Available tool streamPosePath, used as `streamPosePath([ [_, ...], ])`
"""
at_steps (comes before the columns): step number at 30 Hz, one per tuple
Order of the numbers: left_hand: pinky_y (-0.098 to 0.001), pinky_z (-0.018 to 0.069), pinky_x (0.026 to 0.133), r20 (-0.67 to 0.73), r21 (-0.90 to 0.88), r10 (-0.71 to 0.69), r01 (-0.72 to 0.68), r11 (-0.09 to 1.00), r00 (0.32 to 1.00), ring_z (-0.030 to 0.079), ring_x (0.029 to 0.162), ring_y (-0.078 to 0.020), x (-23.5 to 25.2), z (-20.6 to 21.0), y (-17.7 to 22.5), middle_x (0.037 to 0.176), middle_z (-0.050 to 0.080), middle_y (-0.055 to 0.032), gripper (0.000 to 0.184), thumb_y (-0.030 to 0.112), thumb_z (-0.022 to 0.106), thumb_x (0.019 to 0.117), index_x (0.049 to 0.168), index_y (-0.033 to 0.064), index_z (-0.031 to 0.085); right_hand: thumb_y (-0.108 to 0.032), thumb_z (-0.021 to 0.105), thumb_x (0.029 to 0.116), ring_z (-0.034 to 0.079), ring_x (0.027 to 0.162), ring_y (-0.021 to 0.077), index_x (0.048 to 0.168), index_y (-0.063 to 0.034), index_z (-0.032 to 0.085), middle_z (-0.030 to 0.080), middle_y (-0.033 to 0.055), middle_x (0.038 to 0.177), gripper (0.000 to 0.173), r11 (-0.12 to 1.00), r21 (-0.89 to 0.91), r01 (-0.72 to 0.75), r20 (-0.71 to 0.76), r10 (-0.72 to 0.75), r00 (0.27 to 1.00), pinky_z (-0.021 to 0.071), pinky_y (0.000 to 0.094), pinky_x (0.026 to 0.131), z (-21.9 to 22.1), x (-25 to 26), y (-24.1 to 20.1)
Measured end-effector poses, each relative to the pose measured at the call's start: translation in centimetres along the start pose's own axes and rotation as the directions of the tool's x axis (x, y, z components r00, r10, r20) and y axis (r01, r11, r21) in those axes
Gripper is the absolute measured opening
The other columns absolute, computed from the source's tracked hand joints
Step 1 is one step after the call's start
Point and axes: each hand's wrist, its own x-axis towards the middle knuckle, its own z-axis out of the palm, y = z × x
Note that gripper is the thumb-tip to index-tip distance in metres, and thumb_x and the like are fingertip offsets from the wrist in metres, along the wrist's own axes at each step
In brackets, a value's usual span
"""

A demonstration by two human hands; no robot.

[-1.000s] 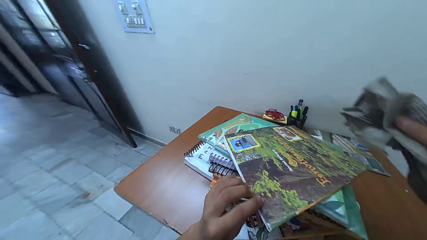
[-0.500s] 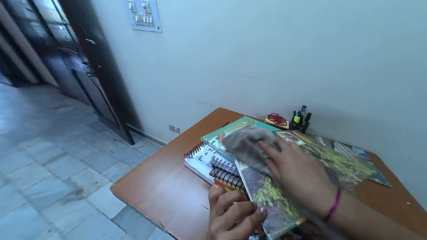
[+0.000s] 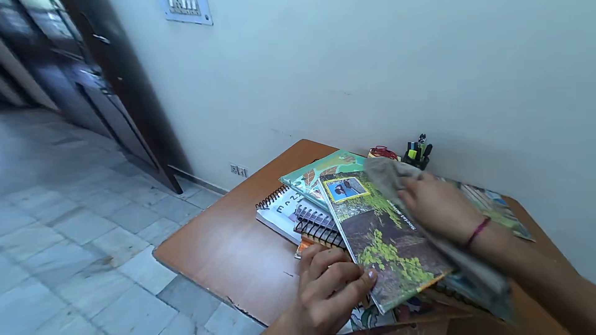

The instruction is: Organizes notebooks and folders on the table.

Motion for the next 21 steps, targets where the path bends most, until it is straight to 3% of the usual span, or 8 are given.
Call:
streamPosePath([
  [2, -0.0251, 0.0323, 0.104, -0.005, 0.005, 0.003, -0.003, 1.000, 1.000, 0.052, 0.103, -0.0080, 0.0, -0.2, 0.1, 0.098, 0.057, 0.0059, 0.009, 0.021, 0.056, 0.1041, 0.100, 0.0221, 0.064, -0.028, 0.058, 0.1037, 0.068, 0.096, 0.0417, 0.131, -0.0097, 0.069, 0.065, 0.0240, 0.117, 0.035, 0.964, -0.026, 0.265, -0.169, -0.266, 0.949, 0.0560, 0.0568, 0.073, 1.4, -3.6, -4.2],
  [4, -0.0234, 0.0319, 0.105, 0.000, 0.030, 0.014, -0.014, 0.999, 1.000, 0.052, 0.105, -0.0065, -0.1, -0.2, 0.1, 0.096, 0.055, 0.0061, 0.013, 0.022, 0.053, 0.1044, 0.092, 0.0226, 0.056, -0.023, 0.061, 0.0959, 0.070, 0.082, 0.0342, 0.124, -0.0160, 0.074, 0.069, 0.0168, 0.108, 0.032, 0.844, -0.142, 0.517, -0.347, -0.532, 0.773, 0.0552, 0.0445, 0.054, 3.9, -5.4, -6.0],
  [7, -0.0235, 0.0311, 0.105, 0.008, 0.033, 0.011, -0.012, 0.999, 1.000, 0.052, 0.102, -0.0068, -0.9, 0.0, 0.2, 0.093, 0.055, 0.0063, 0.012, 0.023, 0.055, 0.1043, 0.093, 0.0229, 0.059, -0.018, 0.063, 0.0920, 0.070, 0.079, 0.0317, 0.123, -0.0199, 0.075, 0.071, 0.0136, 0.111, 0.033, 0.772, -0.223, 0.596, -0.447, -0.624, 0.641, 0.0535, 0.0402, 0.051, 5.7, -5.2, -5.6],
  [9, -0.0243, 0.0311, 0.105, 0.013, 0.030, -0.006, 0.005, 1.000, 1.000, 0.052, 0.103, -0.0072, -1.0, 0.1, 0.3, 0.095, 0.057, 0.0069, 0.010, 0.024, 0.056, 0.1045, 0.098, 0.0232, 0.064, -0.023, 0.063, 0.0936, 0.070, 0.075, 0.0314, 0.123, -0.0215, 0.075, 0.071, 0.0133, 0.109, 0.031, 0.813, -0.206, 0.545, -0.492, -0.567, 0.660, 0.0542, 0.0426, 0.050, 5.6, -4.3, -4.0],
  [11, -0.0243, 0.0311, 0.105, 0.021, 0.026, -0.008, 0.007, 1.000, 1.000, 0.052, 0.104, -0.0074, -0.6, 0.1, 0.3, 0.098, 0.056, 0.0068, 0.010, 0.023, 0.055, 0.1046, 0.099, 0.0234, 0.064, -0.025, 0.063, 0.0965, 0.071, 0.077, 0.0333, 0.125, -0.0202, 0.074, 0.070, 0.0145, 0.107, 0.031, 0.878, -0.139, 0.457, -0.469, -0.465, 0.751, 0.0561, 0.0483, 0.053, 4.2, -3.3, -1.7],
  [14, -0.0251, 0.0319, 0.111, 0.053, -0.029, 0.016, -0.015, 0.999, 0.998, 0.052, 0.116, -0.0073, -0.2, 0.2, -0.1, 0.108, 0.058, 0.0067, 0.010, 0.023, 0.052, 0.1059, 0.099, 0.0223, 0.060, -0.025, 0.056, 0.1067, 0.066, 0.106, 0.0424, 0.139, -0.0101, 0.064, 0.063, 0.0239, 0.127, 0.036, 0.978, 0.066, 0.198, -0.113, -0.190, 0.975, 0.0536, 0.0606, 0.086, 0.7, -0.6, 4.0],
  [18, -0.0298, 0.0433, 0.111, 0.076, -0.219, 0.101, -0.083, 0.972, 0.992, 0.062, 0.119, -0.0114, 1.3, 0.6, -1.2, 0.113, 0.069, 0.0002, 0.012, 0.014, 0.048, 0.1073, 0.099, 0.0143, 0.057, -0.018, 0.051, 0.1090, 0.058, 0.122, 0.0485, 0.138, 0.0044, 0.060, 0.061, 0.0324, 0.130, 0.038, 0.976, 0.195, -0.092, 0.035, 0.087, 0.996, 0.0408, 0.0631, 0.105, 0.8, 2.1, 14.3],
  [21, -0.0254, 0.0519, 0.095, 0.080, -0.242, 0.176, -0.152, 0.958, 0.981, 0.067, 0.105, -0.0109, 4.3, 0.7, -2.4, 0.109, 0.071, -0.0027, 0.015, 0.017, 0.043, 0.1092, 0.104, 0.0128, 0.057, -0.012, 0.048, 0.1094, 0.061, 0.101, 0.0403, 0.116, 0.0112, 0.066, 0.066, 0.0306, 0.107, 0.030, 0.939, 0.264, -0.221, 0.077, 0.208, 0.975, 0.0437, 0.0570, 0.093, 2.3, 1.5, 20.5],
])
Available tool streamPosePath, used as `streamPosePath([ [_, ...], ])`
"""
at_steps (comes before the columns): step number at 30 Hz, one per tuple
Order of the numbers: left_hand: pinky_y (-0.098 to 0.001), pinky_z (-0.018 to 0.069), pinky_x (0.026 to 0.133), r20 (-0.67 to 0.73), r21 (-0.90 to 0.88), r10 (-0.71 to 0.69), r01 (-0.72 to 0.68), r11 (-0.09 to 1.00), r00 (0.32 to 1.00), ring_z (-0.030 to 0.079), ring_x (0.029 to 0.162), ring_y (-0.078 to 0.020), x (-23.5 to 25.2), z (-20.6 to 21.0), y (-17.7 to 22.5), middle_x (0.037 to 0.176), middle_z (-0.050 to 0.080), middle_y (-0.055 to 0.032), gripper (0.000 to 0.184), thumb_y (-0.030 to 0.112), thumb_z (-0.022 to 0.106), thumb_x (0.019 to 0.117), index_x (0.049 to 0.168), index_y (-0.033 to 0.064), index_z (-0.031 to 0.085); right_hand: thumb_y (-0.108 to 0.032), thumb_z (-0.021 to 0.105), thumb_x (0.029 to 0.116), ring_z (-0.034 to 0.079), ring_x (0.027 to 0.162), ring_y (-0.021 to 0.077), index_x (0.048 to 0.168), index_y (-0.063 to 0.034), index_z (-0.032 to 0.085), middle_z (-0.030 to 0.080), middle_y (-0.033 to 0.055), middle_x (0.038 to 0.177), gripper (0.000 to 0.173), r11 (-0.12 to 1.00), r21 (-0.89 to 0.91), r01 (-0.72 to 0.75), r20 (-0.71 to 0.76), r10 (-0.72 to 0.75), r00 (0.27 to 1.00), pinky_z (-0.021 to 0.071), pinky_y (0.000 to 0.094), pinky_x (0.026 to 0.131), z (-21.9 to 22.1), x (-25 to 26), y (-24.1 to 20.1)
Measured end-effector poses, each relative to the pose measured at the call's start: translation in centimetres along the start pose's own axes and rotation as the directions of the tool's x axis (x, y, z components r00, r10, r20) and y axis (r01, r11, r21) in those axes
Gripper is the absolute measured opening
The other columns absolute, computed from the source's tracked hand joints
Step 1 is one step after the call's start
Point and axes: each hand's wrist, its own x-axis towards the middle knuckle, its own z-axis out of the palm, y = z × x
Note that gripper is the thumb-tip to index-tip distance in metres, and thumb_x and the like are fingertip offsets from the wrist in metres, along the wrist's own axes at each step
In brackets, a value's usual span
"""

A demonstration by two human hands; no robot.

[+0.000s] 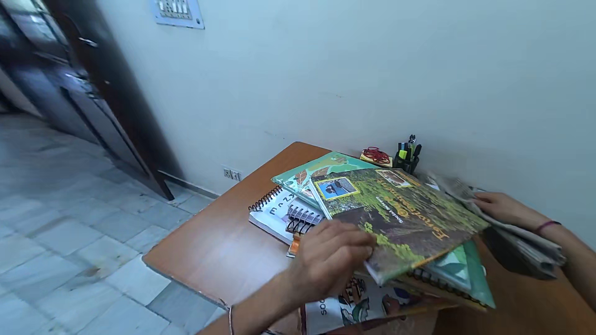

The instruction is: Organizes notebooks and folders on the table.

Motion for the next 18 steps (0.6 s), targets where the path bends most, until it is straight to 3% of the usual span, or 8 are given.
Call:
streamPosePath([
  [2, -0.0235, 0.0550, 0.087, -0.004, 0.023, 0.049, -0.049, 0.999, 0.999, 0.069, 0.096, -0.0101, 3.1, -0.1, -1.5, 0.104, 0.071, -0.0037, 0.015, 0.018, 0.044, 0.1078, 0.102, 0.0110, 0.057, -0.011, 0.047, 0.1098, 0.060, 0.101, 0.0338, 0.114, 0.0108, 0.066, 0.065, 0.0285, 0.109, 0.030, 0.988, 0.104, -0.111, -0.003, 0.112, 0.994, 0.0435, 0.0515, 0.094, 0.2, -1.2, 2.2],
  [4, -0.0256, 0.0561, 0.076, -0.036, 0.028, 0.061, -0.060, 0.998, 0.998, 0.069, 0.083, -0.0128, 7.0, 0.2, -2.8, 0.093, 0.073, -0.0094, 0.016, 0.013, 0.051, 0.1032, 0.103, 0.0024, 0.062, -0.011, 0.046, 0.1099, 0.059, 0.100, 0.0258, 0.119, 0.0084, 0.065, 0.065, 0.0241, 0.111, 0.029, 0.953, 0.237, -0.189, -0.055, 0.208, 0.977, 0.0441, 0.0447, 0.093, 0.5, -2.9, 2.9],
  [7, -0.0242, 0.0507, 0.060, -0.147, 0.078, -0.061, 0.073, 0.994, 0.987, 0.061, 0.063, -0.0114, 13.3, 0.3, -4.5, 0.077, 0.066, -0.0115, 0.016, 0.006, 0.058, 0.0991, 0.105, -0.0082, 0.063, -0.011, 0.046, 0.1097, 0.059, 0.094, 0.0175, 0.125, 0.0046, 0.064, 0.067, 0.0184, 0.108, 0.029, 0.916, 0.361, -0.174, -0.133, 0.235, 0.963, 0.0460, 0.0382, 0.088, 0.2, -4.7, 3.6],
  [10, -0.0254, 0.0536, 0.071, -0.217, 0.025, -0.352, 0.365, 0.931, 0.911, 0.066, 0.076, -0.0089, 18.5, -0.6, -6.5, 0.090, 0.070, -0.0101, 0.020, 0.010, 0.054, 0.1034, 0.115, -0.0059, 0.059, -0.012, 0.047, 0.1092, 0.059, 0.092, 0.0172, 0.124, 0.0026, 0.065, 0.067, 0.0169, 0.105, 0.028, 0.912, 0.391, -0.124, -0.219, 0.224, 0.950, 0.0465, 0.0396, 0.086, -1.0, -5.7, 3.8],
  [12, -0.0291, 0.0550, 0.080, -0.198, -0.135, -0.620, 0.605, 0.785, 0.759, 0.068, 0.087, -0.0107, 20.4, -1.7, -8.0, 0.102, 0.069, -0.0113, 0.023, 0.012, 0.050, 0.1062, 0.122, -0.0034, 0.054, -0.013, 0.046, 0.1095, 0.060, 0.089, 0.0164, 0.123, 0.0021, 0.066, 0.067, 0.0159, 0.102, 0.028, 0.920, 0.386, -0.069, -0.277, 0.186, 0.943, 0.0474, 0.0401, 0.084, -2.2, -6.4, 3.7],
  [14, -0.0340, 0.0558, 0.080, -0.127, -0.318, -0.827, 0.767, 0.557, 0.548, 0.066, 0.088, -0.0148, 20.2, -2.3, -9.1, 0.105, 0.063, -0.0126, 0.026, 0.016, 0.048, 0.1083, 0.127, -0.0013, 0.050, -0.013, 0.044, 0.1100, 0.059, 0.085, 0.0130, 0.122, 0.0019, 0.065, 0.066, 0.0130, 0.097, 0.028, 0.920, 0.391, -0.029, -0.324, 0.167, 0.931, 0.0483, 0.0370, 0.080, -3.3, -7.3, 2.7],
  [16, -0.0346, 0.0568, 0.075, -0.023, -0.412, -0.929, 0.844, 0.345, 0.369, 0.065, 0.084, -0.0155, 17.5, -2.3, -8.9, 0.103, 0.061, -0.0119, 0.028, 0.020, 0.047, 0.1093, 0.129, 0.0000, 0.049, -0.013, 0.043, 0.1101, 0.056, 0.083, 0.0108, 0.123, 0.0033, 0.064, 0.065, 0.0127, 0.096, 0.029, 0.907, 0.416, -0.068, -0.371, 0.238, 0.897, 0.0468, 0.0330, 0.080, -4.2, -8.8, -0.5],
  [18, -0.0339, 0.0567, 0.070, 0.100, -0.419, -0.971, 0.894, 0.159, 0.219, 0.064, 0.077, -0.0148, 13.7, -2.3, -7.6, 0.098, 0.062, -0.0109, 0.029, 0.022, 0.046, 0.1098, 0.130, 0.0010, 0.048, -0.010, 0.046, 0.1084, 0.053, 0.081, 0.0112, 0.116, 0.0068, 0.065, 0.064, 0.0148, 0.094, 0.027, 0.905, 0.424, -0.036, -0.467, 0.253, 0.847, 0.0433, 0.0312, 0.078, -4.4, -9.5, -2.6],
])
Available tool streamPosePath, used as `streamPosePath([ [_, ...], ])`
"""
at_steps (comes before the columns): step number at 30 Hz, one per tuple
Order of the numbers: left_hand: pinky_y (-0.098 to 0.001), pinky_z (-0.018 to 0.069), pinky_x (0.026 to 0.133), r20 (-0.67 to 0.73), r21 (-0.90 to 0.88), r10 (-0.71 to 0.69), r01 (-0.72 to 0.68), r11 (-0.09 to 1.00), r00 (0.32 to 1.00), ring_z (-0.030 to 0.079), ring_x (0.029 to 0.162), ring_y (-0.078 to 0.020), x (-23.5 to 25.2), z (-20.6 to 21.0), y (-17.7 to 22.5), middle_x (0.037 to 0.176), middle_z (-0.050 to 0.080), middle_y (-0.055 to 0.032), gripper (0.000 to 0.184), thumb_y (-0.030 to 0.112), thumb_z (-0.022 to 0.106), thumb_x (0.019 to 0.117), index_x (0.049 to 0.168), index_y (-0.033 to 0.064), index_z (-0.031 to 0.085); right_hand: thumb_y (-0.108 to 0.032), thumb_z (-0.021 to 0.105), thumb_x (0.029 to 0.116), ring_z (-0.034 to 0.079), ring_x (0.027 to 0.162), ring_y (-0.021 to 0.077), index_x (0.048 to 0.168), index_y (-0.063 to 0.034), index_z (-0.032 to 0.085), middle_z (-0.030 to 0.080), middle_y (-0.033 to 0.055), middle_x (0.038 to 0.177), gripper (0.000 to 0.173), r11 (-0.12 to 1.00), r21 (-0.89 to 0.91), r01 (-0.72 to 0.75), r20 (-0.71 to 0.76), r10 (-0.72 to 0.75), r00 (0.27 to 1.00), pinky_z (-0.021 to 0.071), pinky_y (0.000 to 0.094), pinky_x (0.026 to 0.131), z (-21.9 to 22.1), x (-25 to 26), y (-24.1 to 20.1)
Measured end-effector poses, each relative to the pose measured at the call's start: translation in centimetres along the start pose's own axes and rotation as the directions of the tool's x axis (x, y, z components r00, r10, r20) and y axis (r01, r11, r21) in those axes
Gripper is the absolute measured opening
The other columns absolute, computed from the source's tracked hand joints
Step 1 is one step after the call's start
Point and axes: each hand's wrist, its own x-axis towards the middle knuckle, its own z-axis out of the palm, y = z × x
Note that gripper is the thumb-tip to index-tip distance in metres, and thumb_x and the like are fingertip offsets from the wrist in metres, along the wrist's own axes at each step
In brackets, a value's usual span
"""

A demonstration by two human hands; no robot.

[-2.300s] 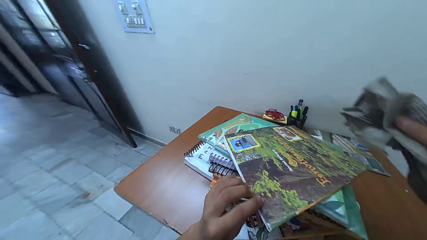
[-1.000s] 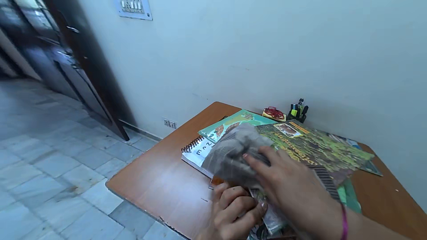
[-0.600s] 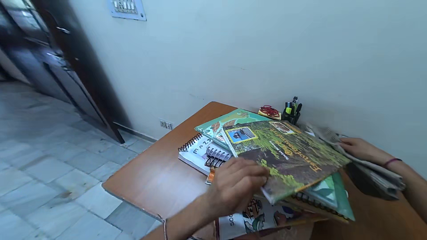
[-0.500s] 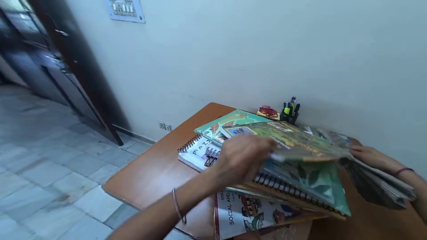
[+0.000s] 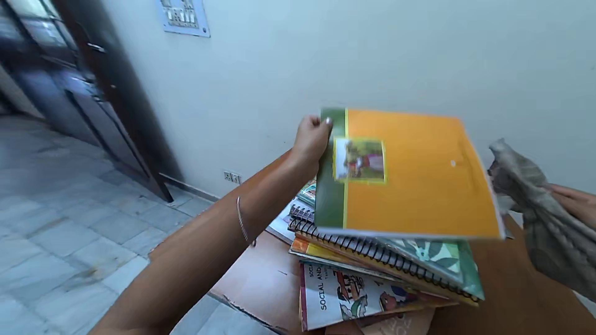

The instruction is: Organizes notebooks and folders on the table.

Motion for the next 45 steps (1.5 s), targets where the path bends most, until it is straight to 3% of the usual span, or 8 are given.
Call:
streamPosePath([
  [5, -0.0302, 0.0563, 0.064, 0.204, 0.193, -0.271, 0.233, 0.953, 0.941, 0.065, 0.072, -0.0132, -5.7, -5.0, -4.9, 0.105, 0.063, -0.0114, 0.037, 0.023, 0.041, 0.1112, 0.142, 0.0022, 0.042, -0.015, 0.046, 0.1094, 0.053, 0.075, 0.0055, 0.115, 0.0024, 0.067, 0.064, 0.0078, 0.087, 0.028, 0.995, -0.004, 0.102, 0.061, -0.101, 0.993, 0.0433, 0.0259, 0.071, 0.3, 1.4, 0.4],
  [9, -0.0314, 0.0565, 0.060, 0.329, 0.536, 0.120, -0.290, 0.793, 0.937, 0.066, 0.071, -0.0137, -9.1, -9.4, -6.8, 0.120, 0.065, -0.0117, 0.042, 0.009, 0.056, 0.1025, 0.144, 0.0020, 0.050, -0.022, 0.049, 0.1088, 0.054, 0.064, -0.0026, 0.108, -0.0080, 0.071, 0.065, -0.0038, 0.076, 0.025, 0.970, -0.030, 0.240, 0.154, -0.232, 0.960, 0.0456, 0.0186, 0.058, 1.8, 3.2, -0.4],
  [13, -0.0383, 0.0594, 0.071, 0.403, 0.584, 0.552, -0.670, 0.459, 0.730, 0.069, 0.091, -0.0211, -11.2, -10.4, -10.5, 0.126, 0.064, -0.0139, 0.040, 0.023, 0.071, 0.0890, 0.127, 0.0092, 0.069, -0.022, 0.048, 0.1094, 0.056, 0.071, 0.0134, 0.115, -0.0015, 0.068, 0.064, 0.0095, 0.083, 0.029, 0.932, -0.128, 0.339, 0.352, -0.277, 0.894, 0.0476, 0.0360, 0.067, 4.0, 2.1, -7.2],
  [16, -0.0239, 0.0558, 0.089, 0.408, 0.512, 0.671, -0.764, 0.393, 0.619, 0.067, 0.104, -0.0107, -12.4, -9.5, -12.8, 0.115, 0.068, -0.0046, 0.021, 0.026, 0.061, 0.1001, 0.114, 0.0184, 0.074, -0.022, 0.051, 0.1091, 0.058, 0.070, 0.0249, 0.100, -0.0002, 0.069, 0.063, 0.0147, 0.078, 0.030, 0.835, -0.214, 0.507, 0.463, -0.371, 0.805, 0.0451, 0.0478, 0.066, 7.3, 0.3, -12.9],
  [20, -0.0190, 0.0523, 0.094, 0.401, 0.389, 0.779, -0.860, 0.331, 0.482, 0.065, 0.105, -0.0086, -13.4, -8.7, -14.0, 0.107, 0.068, -0.0038, 0.018, 0.015, 0.054, 0.1057, 0.112, 0.0162, 0.070, -0.024, 0.053, 0.1082, 0.067, 0.100, 0.0381, 0.124, -0.0032, 0.070, 0.071, 0.0215, 0.106, 0.031, 0.721, -0.181, 0.669, 0.653, -0.420, 0.629, 0.0491, 0.0607, 0.085, 12.5, -3.7, -18.5],
  [28, -0.0201, 0.0500, 0.094, 0.374, 0.338, 0.862, -0.916, 0.217, 0.342, 0.062, 0.100, -0.0094, -15.0, -6.9, -14.3, 0.105, 0.062, -0.0005, 0.011, 0.016, 0.054, 0.1053, 0.108, 0.0165, 0.065, -0.021, 0.058, 0.1045, 0.065, 0.106, 0.0355, 0.139, -0.0103, 0.064, 0.060, 0.0196, 0.126, 0.036, 0.531, -0.125, 0.838, 0.675, -0.574, 0.464, 0.0561, 0.0456, 0.075, 17.7, -13.2, -18.2],
  [40, -0.0314, 0.0280, 0.120, 0.429, 0.383, 0.818, -0.898, 0.218, 0.382, 0.042, 0.142, -0.0119, -14.4, -6.7, -16.8, 0.144, 0.054, 0.0062, 0.026, 0.028, 0.047, 0.1084, 0.132, 0.0257, 0.058, -0.024, 0.051, 0.1091, 0.061, 0.118, 0.0476, 0.134, -0.0001, 0.065, 0.066, 0.0293, 0.123, 0.037, 0.797, -0.418, 0.437, 0.559, -0.154, 0.815, 0.0429, 0.0660, 0.098, 12.3, 4.1, -6.0],
  [45, -0.0316, 0.0346, 0.116, 0.356, 0.489, 0.848, -0.852, 0.189, 0.393, 0.053, 0.132, -0.0109, -11.9, -7.3, -16.9, 0.130, 0.065, 0.0047, 0.022, 0.019, 0.050, 0.1073, 0.123, 0.0247, 0.065, -0.025, 0.052, 0.1085, 0.061, 0.118, 0.0478, 0.134, -0.0026, 0.066, 0.066, 0.0278, 0.124, 0.037, 0.786, -0.438, 0.437, 0.526, -0.171, 0.833, 0.0440, 0.0679, 0.096, 13.0, 2.4, -7.7],
])
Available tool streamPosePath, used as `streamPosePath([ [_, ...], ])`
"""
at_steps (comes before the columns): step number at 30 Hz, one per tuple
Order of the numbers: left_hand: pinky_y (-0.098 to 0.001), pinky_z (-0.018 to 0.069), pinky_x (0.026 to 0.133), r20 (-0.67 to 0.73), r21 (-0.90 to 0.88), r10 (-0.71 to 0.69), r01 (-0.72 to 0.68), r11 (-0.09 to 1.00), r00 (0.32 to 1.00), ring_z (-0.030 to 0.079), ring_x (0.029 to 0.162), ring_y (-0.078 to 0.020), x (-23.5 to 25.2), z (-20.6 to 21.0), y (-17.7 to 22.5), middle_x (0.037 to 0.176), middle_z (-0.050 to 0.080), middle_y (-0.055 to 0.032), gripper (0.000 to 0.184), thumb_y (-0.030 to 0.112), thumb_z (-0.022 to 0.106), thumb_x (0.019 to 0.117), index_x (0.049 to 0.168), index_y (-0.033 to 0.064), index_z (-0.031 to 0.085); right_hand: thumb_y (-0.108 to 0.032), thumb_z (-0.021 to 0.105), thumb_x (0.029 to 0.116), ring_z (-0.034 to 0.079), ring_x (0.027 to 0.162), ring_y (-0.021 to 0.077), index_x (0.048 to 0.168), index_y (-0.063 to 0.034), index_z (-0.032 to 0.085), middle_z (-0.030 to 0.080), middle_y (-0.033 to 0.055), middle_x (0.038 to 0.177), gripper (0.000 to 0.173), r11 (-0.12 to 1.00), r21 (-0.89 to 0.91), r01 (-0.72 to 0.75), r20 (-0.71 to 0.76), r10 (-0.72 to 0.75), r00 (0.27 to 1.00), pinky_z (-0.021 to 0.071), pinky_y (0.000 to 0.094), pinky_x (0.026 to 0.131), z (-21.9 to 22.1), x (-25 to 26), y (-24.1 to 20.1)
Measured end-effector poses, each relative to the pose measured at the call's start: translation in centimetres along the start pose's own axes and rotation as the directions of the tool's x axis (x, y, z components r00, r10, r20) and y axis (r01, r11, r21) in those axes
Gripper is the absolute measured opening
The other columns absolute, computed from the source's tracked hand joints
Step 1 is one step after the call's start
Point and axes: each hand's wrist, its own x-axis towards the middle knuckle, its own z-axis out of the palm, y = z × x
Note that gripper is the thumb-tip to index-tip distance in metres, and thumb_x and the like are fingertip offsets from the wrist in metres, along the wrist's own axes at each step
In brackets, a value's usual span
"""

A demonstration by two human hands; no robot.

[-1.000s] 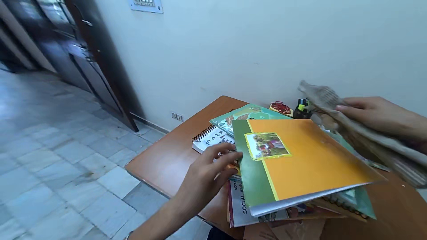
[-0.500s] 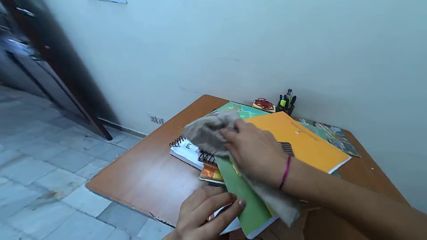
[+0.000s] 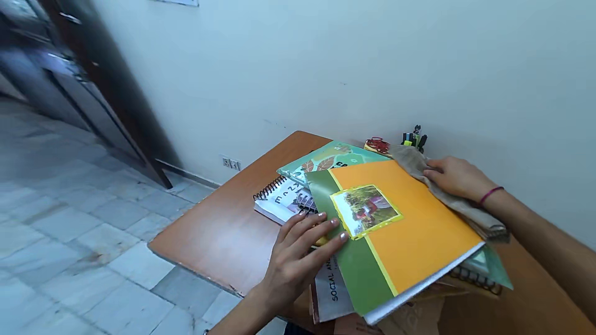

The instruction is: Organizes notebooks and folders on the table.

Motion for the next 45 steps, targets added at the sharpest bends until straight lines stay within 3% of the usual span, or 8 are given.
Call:
streamPosePath([
  [12, -0.0256, 0.0478, 0.106, -0.115, 0.033, 0.072, -0.069, 0.997, 0.991, 0.064, 0.117, -0.0116, 0.0, 1.0, 0.6, 0.114, 0.070, -0.0010, 0.015, 0.013, 0.052, 0.1057, 0.110, 0.0130, 0.066, -0.020, 0.060, 0.1023, 0.067, 0.100, 0.0324, 0.135, -0.0158, 0.068, 0.063, 0.0166, 0.121, 0.034, 0.771, -0.076, 0.632, -0.055, -0.636, 0.770, 0.0556, 0.0433, 0.068, 3.3, -8.1, -15.4],
  [22, -0.0287, 0.0393, 0.113, -0.080, 0.026, 0.052, -0.050, 0.998, 0.995, 0.056, 0.123, -0.0113, 0.9, 1.3, 0.5, 0.121, 0.062, 0.0018, 0.020, 0.015, 0.044, 0.1078, 0.118, 0.0184, 0.061, -0.018, 0.056, 0.1065, 0.062, 0.112, 0.0465, 0.128, -0.0026, 0.069, 0.064, 0.0288, 0.120, 0.030, 0.996, 0.009, 0.086, -0.013, -0.086, 0.996, 0.0473, 0.0646, 0.093, -0.2, -0.8, 2.6],
  [27, -0.0310, 0.0321, 0.117, -0.018, 0.017, 0.090, -0.089, 0.996, 0.996, 0.051, 0.131, -0.0121, 1.8, 1.5, 0.4, 0.128, 0.059, 0.0037, 0.023, 0.022, 0.041, 0.1092, 0.124, 0.0223, 0.058, -0.014, 0.062, 0.1027, 0.060, 0.111, 0.0590, 0.125, 0.0031, 0.070, 0.062, 0.0387, 0.120, 0.029, 0.959, 0.040, -0.282, -0.172, 0.284, 0.943, 0.0435, 0.0765, 0.089, 3.8, -6.1, 16.2],
  [31, -0.0337, 0.0328, 0.118, 0.043, -0.084, 0.143, -0.139, 0.987, 0.989, 0.054, 0.132, -0.0110, 3.3, 2.0, 0.5, 0.130, 0.066, 0.0041, 0.027, 0.022, 0.038, 0.1101, 0.125, 0.0215, 0.060, -0.016, 0.064, 0.1010, 0.052, 0.124, 0.0618, 0.138, 0.0010, 0.062, 0.053, 0.0416, 0.135, 0.040, 0.897, 0.014, -0.442, 0.005, 0.442, 0.897, 0.0392, 0.0758, 0.099, 9.2, -12.1, 18.6],
  [34, -0.0307, 0.0447, 0.109, -0.015, -0.229, 0.087, -0.088, 0.969, 0.996, 0.063, 0.122, -0.0086, 5.5, 2.0, 0.2, 0.119, 0.073, 0.0022, 0.027, 0.025, 0.044, 0.1089, 0.114, 0.0172, 0.069, -0.017, 0.077, 0.0919, 0.044, 0.128, 0.0660, 0.144, 0.0039, 0.055, 0.052, 0.0414, 0.137, 0.061, 0.958, 0.190, -0.213, -0.170, 0.246, 0.954, 0.0270, 0.0835, 0.100, 9.2, -14.0, 16.6],
  [37, -0.0291, 0.0531, 0.100, -0.017, -0.363, -0.090, 0.078, 0.929, 0.996, 0.067, 0.111, -0.0057, 9.7, 1.0, -0.1, 0.114, 0.075, -0.0004, 0.025, 0.023, 0.053, 0.1042, 0.113, 0.0093, 0.072, -0.020, 0.073, 0.0923, 0.055, 0.130, 0.0451, 0.153, 0.0012, 0.043, 0.053, 0.0267, 0.146, 0.071, 0.886, 0.440, 0.145, -0.365, 0.029, 0.930, 0.0471, 0.0644, 0.100, 6.5, -12.3, 13.4],
  [41, -0.0180, 0.0565, 0.081, 0.001, -0.452, -0.359, 0.320, 0.832, 0.933, 0.066, 0.085, 0.0071, 16.7, 0.8, -0.7, 0.088, 0.070, 0.0083, 0.013, 0.013, 0.059, 0.1007, 0.099, 0.0026, 0.067, -0.006, 0.058, 0.0984, 0.062, 0.117, 0.0049, 0.141, -0.0087, 0.049, 0.063, -0.0026, 0.130, 0.044, 0.528, 0.756, 0.387, -0.455, -0.002, 0.891, 0.0534, 0.0274, 0.099, 2.3, -9.5, 7.3],
  [45, -0.0214, 0.0590, 0.079, 0.263, -0.624, -0.545, 0.571, 0.534, 0.796, 0.069, 0.083, 0.0007, 22.0, 0.1, -1.2, 0.088, 0.070, 0.0072, 0.010, 0.009, 0.053, 0.1042, 0.108, 0.0077, 0.062, -0.009, 0.046, 0.1058, 0.066, 0.108, 0.0059, 0.129, -0.0130, 0.053, 0.067, -0.0070, 0.115, 0.025, 0.183, 0.819, 0.545, -0.565, 0.087, 0.820, 0.0550, 0.0302, 0.099, -0.5, -5.9, 5.3],
])
